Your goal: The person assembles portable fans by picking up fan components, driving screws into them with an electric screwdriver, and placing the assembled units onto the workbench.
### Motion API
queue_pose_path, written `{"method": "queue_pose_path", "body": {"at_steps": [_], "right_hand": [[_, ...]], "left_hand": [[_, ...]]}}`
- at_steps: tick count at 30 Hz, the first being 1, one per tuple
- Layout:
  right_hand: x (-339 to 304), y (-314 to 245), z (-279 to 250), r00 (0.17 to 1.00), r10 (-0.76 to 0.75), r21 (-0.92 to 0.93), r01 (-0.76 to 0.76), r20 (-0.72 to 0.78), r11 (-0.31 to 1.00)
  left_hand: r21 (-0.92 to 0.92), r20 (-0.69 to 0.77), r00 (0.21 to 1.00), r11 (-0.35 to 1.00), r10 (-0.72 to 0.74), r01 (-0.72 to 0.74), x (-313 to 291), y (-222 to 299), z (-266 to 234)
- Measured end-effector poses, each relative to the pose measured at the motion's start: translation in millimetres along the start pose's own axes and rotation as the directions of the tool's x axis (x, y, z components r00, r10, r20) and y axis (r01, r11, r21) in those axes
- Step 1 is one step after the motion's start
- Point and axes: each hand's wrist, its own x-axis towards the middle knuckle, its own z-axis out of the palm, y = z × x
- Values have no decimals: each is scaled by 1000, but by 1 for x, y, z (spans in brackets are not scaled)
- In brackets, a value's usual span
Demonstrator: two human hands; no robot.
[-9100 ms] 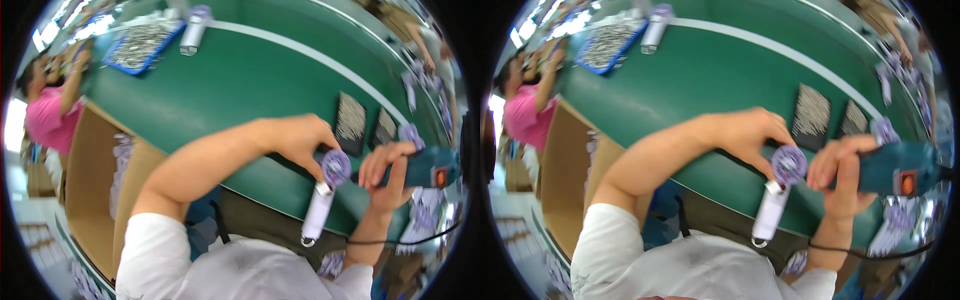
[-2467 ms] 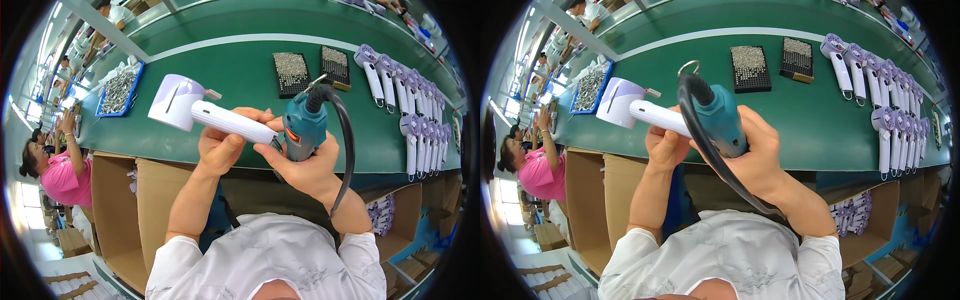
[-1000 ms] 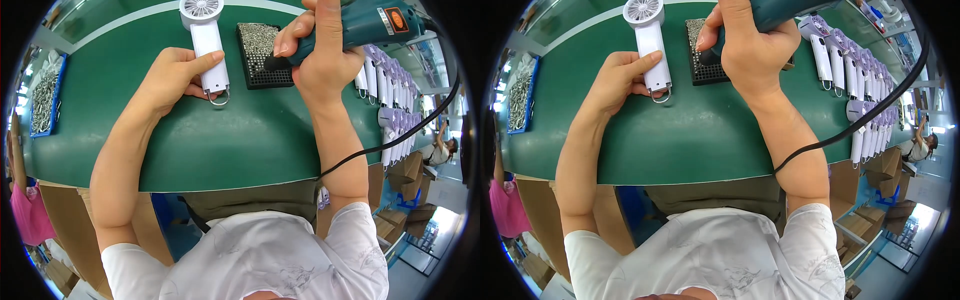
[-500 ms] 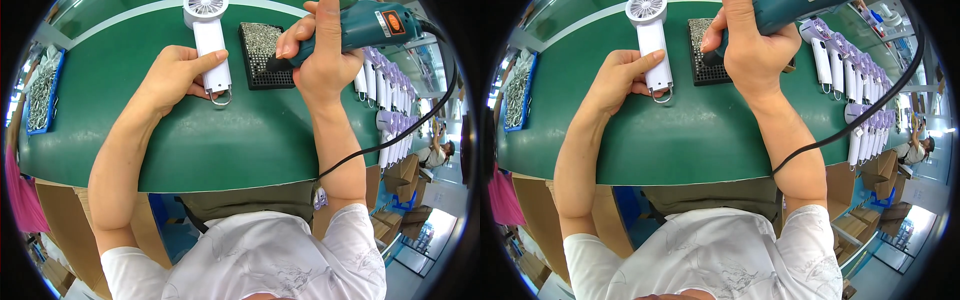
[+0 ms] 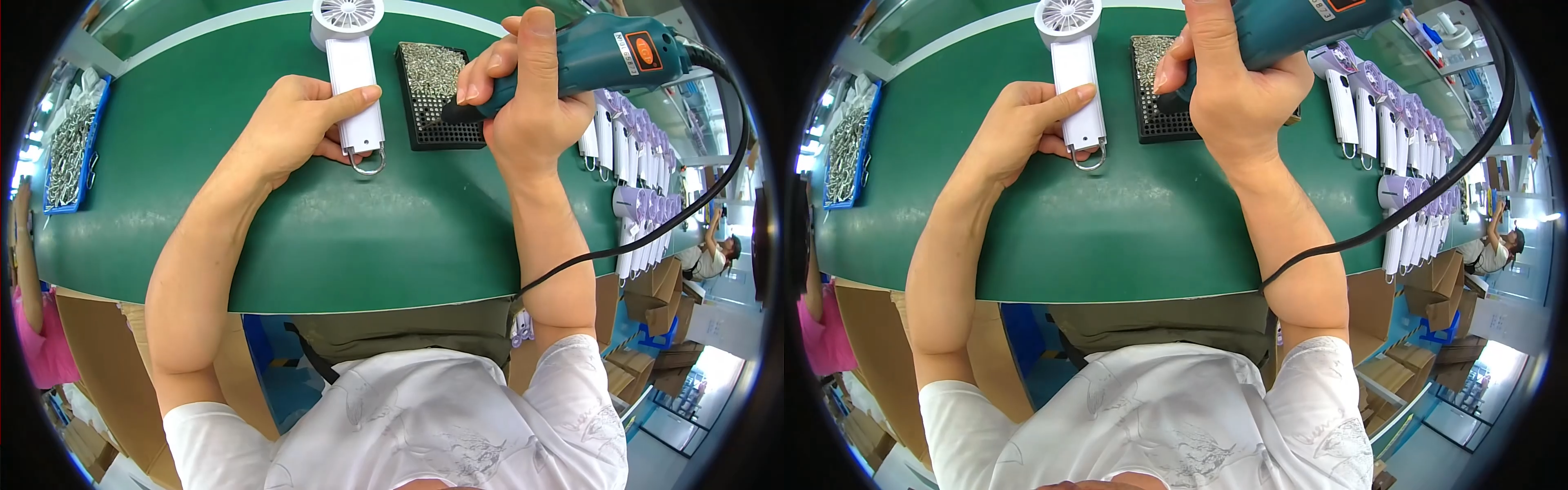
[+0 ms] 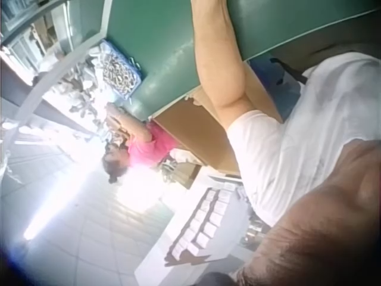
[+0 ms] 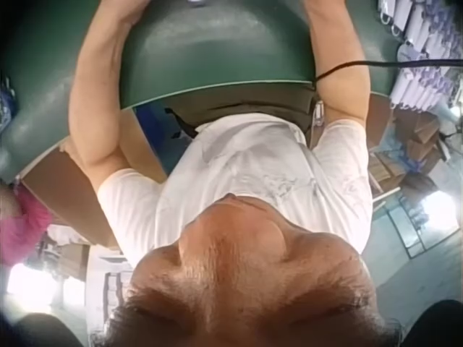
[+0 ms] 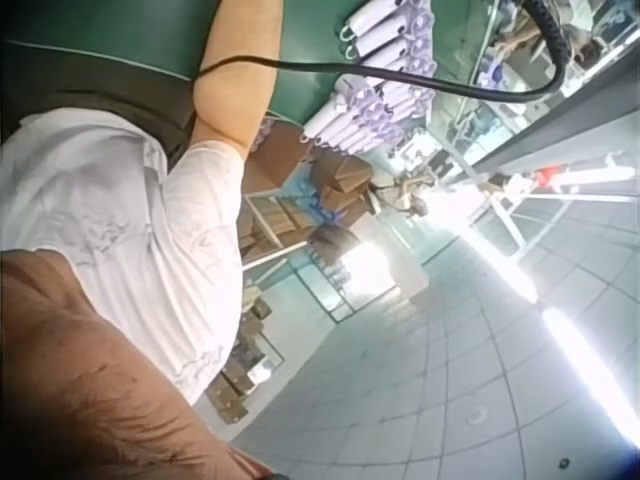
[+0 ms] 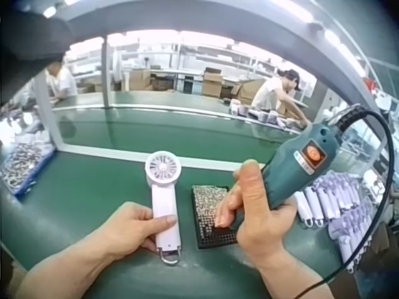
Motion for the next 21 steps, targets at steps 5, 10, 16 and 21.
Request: {"method": "queue_pose_path", "body": {"at_steps": [5,10,16,21], "right_hand": [[0,1,0,1000,-9,-30,9,4,1000],[-1,2,1,998,-43,-73,47,52,996],[-2,-3,8,974,-41,-147,75,222,986],[-5,-6,15,960,-95,-69,117,265,991]], "left_hand": [[5,0,1000,1000,0,0,-1,0,0],[10,-1,1000,1000,-5,5,-2,2,1],[17,-6,1000,1000,-9,9,-2,2,1],[-4,9,1000,1000,-13,13,-2,2,1]]}}
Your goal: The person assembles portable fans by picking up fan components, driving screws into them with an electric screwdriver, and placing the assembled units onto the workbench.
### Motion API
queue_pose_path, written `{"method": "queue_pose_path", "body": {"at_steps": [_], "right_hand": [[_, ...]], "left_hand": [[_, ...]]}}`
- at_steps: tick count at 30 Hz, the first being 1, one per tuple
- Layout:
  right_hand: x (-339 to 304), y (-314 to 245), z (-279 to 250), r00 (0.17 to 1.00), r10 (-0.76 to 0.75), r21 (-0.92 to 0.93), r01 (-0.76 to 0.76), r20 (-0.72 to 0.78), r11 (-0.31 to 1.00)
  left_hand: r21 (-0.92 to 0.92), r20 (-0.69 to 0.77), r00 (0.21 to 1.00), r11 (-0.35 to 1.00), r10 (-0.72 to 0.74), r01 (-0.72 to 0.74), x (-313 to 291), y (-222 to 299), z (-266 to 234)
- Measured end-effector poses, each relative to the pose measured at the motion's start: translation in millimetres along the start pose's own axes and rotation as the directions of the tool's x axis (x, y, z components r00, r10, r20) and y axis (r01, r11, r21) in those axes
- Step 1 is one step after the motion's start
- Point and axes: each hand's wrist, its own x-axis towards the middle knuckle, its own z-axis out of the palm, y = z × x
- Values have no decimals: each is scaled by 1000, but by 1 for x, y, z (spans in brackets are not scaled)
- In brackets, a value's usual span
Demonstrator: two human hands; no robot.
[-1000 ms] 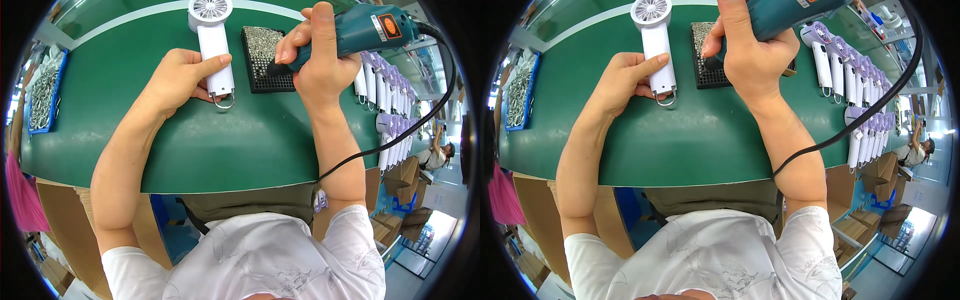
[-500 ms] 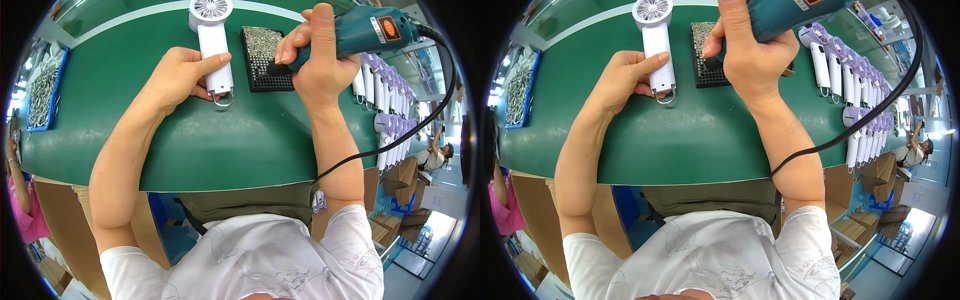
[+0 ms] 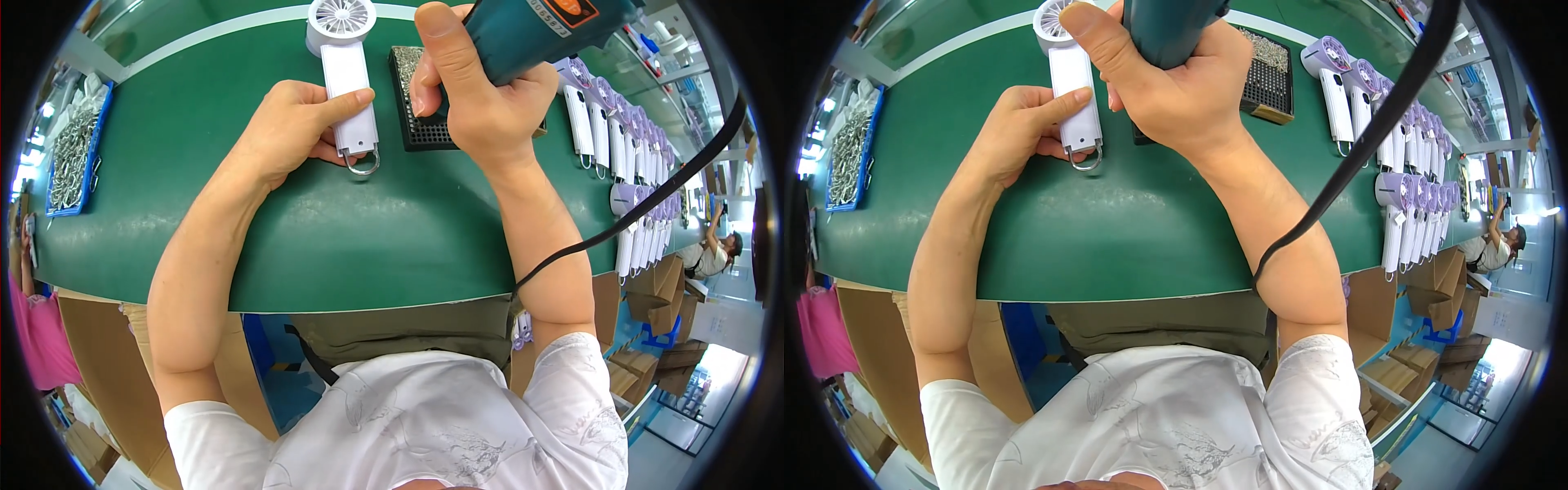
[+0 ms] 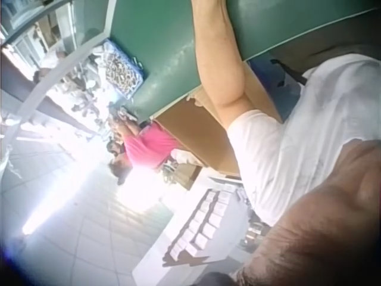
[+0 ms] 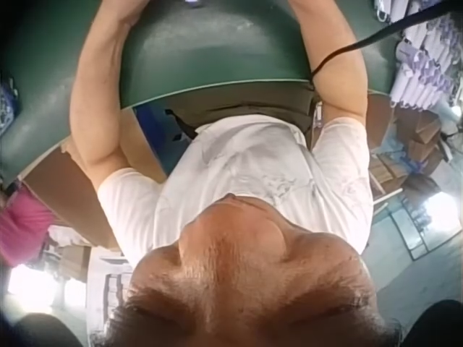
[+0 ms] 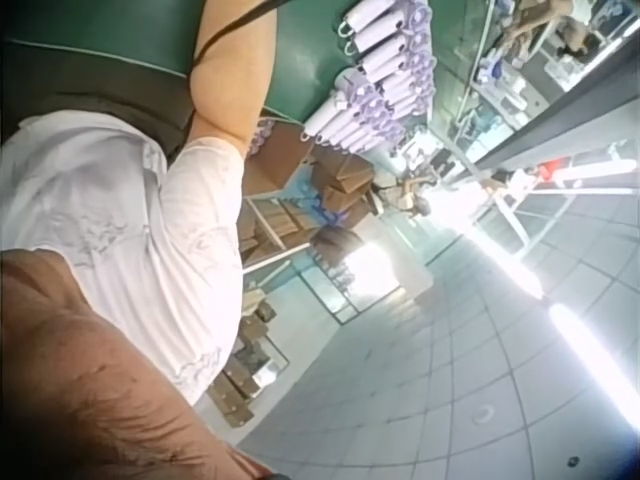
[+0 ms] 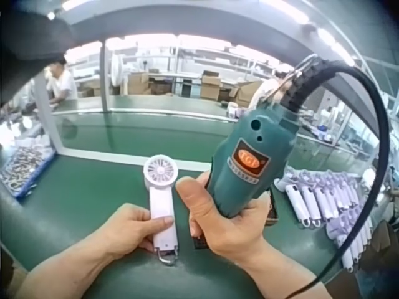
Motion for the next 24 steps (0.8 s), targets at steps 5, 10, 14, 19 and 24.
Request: {"method": "queue_pose_path", "body": {"at_steps": [5,10,14,19,24], "right_hand": [[6,1,1,998,59,-36,-58,27,998],[16,7,5,971,133,-57,-147,-198,988],[19,4,1,957,202,-34,-213,-209,976],[12,5,-2,991,131,-109,-126,38,986],[8,6,-2,999,25,-84,-21,39,996]], "left_hand": [[21,-28,1000,1000,-10,10,-2,2,2],[17,-34,999,1000,-1,2,-1,1,2],[33,-46,999,999,-5,7,0,0,2],[19,-28,1000,1000,-4,5,1,0,2],[7,-21,1000,1000,5,-5,0,1,2]]}}
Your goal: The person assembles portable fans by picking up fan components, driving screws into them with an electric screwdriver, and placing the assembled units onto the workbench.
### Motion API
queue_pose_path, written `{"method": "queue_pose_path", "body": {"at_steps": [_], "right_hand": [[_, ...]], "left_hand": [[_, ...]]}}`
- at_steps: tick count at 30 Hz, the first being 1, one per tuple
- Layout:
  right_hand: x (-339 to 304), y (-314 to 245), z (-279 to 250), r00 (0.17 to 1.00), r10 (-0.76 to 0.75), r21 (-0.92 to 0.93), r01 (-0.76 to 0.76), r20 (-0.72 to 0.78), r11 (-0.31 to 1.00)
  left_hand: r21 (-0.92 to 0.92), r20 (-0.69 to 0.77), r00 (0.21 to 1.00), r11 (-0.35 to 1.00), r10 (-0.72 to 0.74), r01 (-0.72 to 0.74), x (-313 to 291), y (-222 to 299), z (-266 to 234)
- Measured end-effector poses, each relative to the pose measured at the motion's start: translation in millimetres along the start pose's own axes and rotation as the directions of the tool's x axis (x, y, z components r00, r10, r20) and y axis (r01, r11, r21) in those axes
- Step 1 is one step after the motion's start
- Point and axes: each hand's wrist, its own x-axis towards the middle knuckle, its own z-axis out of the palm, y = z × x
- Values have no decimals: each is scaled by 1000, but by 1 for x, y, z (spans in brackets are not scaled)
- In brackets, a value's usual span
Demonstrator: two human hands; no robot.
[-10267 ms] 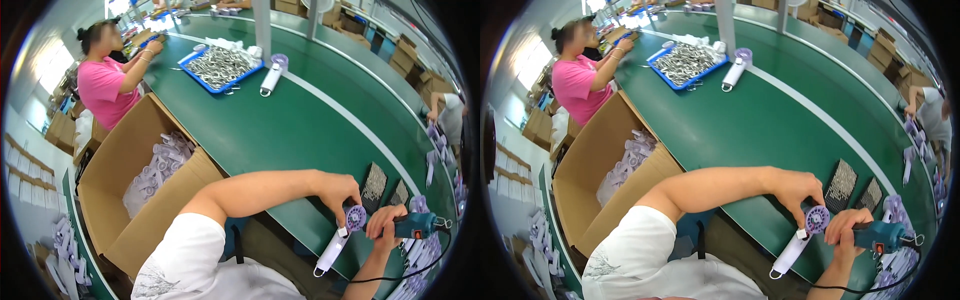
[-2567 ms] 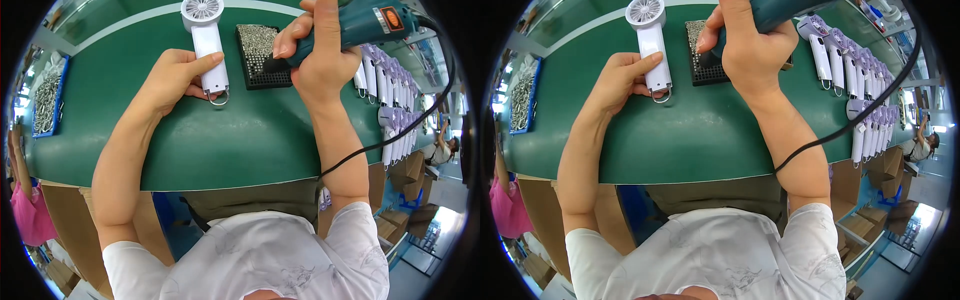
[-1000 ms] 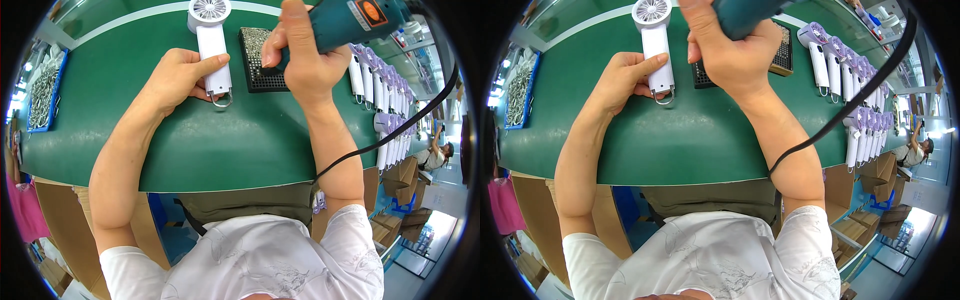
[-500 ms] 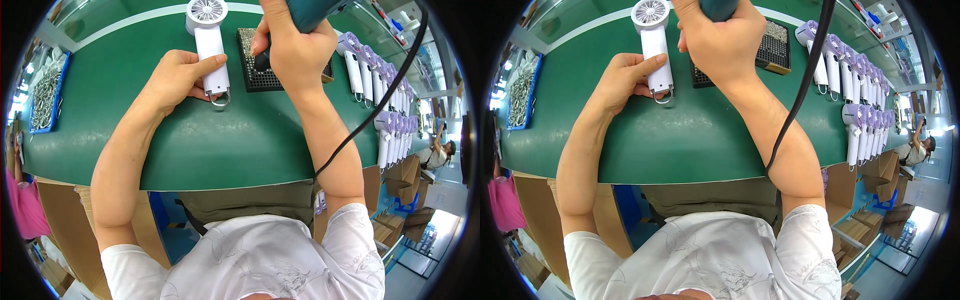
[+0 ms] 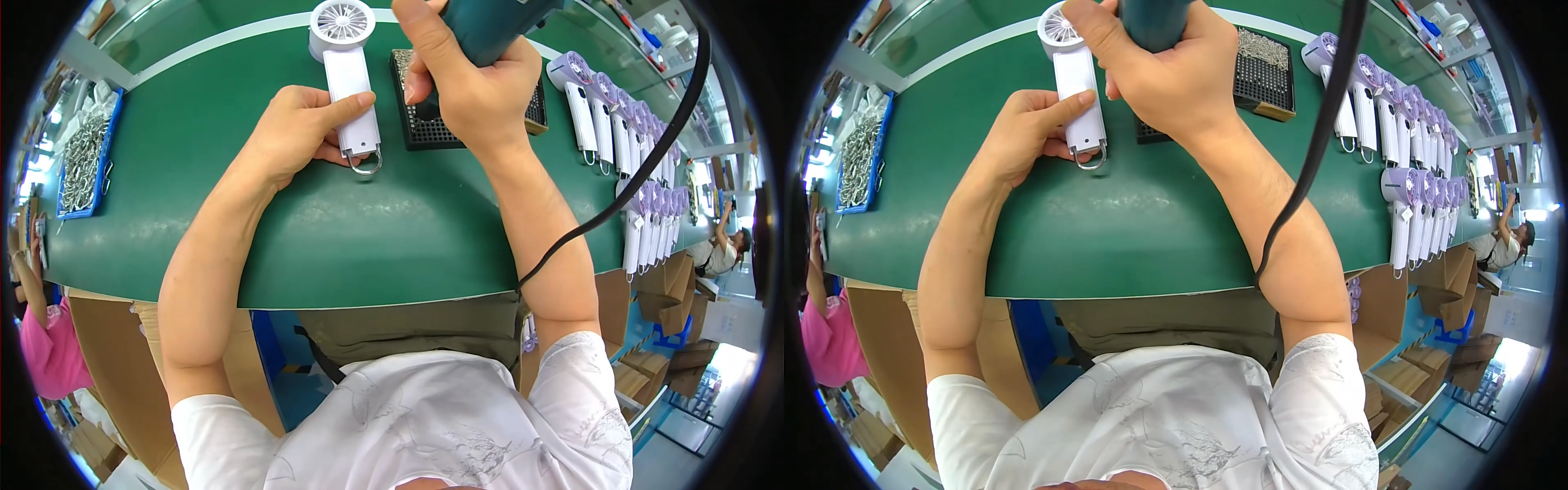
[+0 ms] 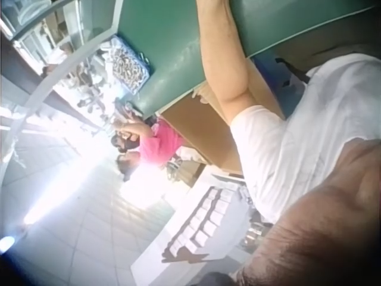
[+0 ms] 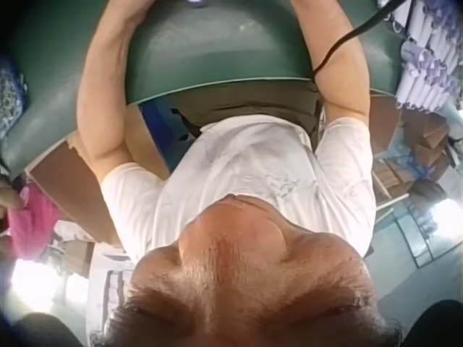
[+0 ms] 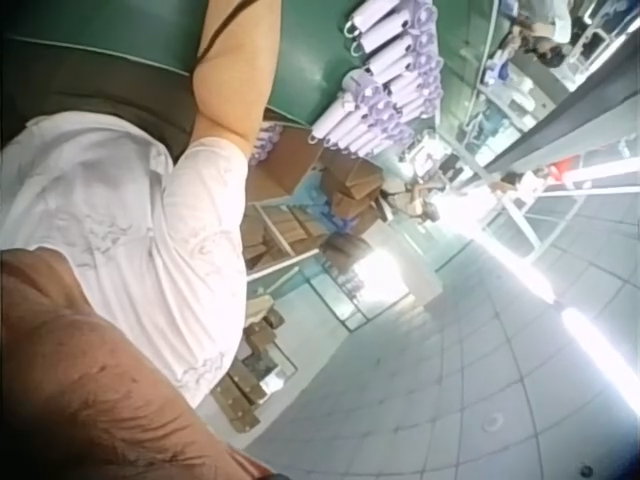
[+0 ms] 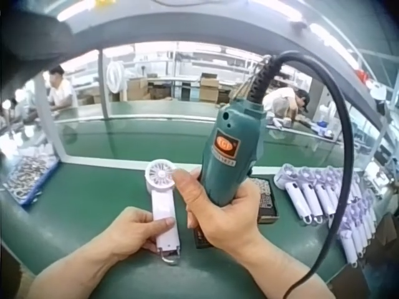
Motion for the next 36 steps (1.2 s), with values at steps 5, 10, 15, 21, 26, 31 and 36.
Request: {"method": "queue_pose_path", "body": {"at_steps": [5,10,15,21,26,31,36], "right_hand": [[-3,-1,-1,981,111,116,-93,-159,989],[-7,8,-15,985,-92,135,112,-146,984],[-10,2,-23,982,-145,257,172,-123,951],[-23,-12,-8,971,-190,482,237,-144,844],[-30,-8,-12,966,-250,231,229,64,946],[-30,-14,4,977,-206,421,211,-59,882],[-34,-11,5,978,-203,399,206,-50,894]], "left_hand": [[7,-4,1000,1000,-12,12,0,0,-1],[-2,15,1000,1000,-9,9,-1,1,0],[20,11,1000,1000,-2,2,0,-2,0],[4,12,1000,1000,-4,4,0,-2,1],[9,5,999,999,37,-37,3,-6,1],[31,3,999,999,34,-34,1,-4,1],[-14,-15,999,999,52,-52,-1,-6,3]]}}
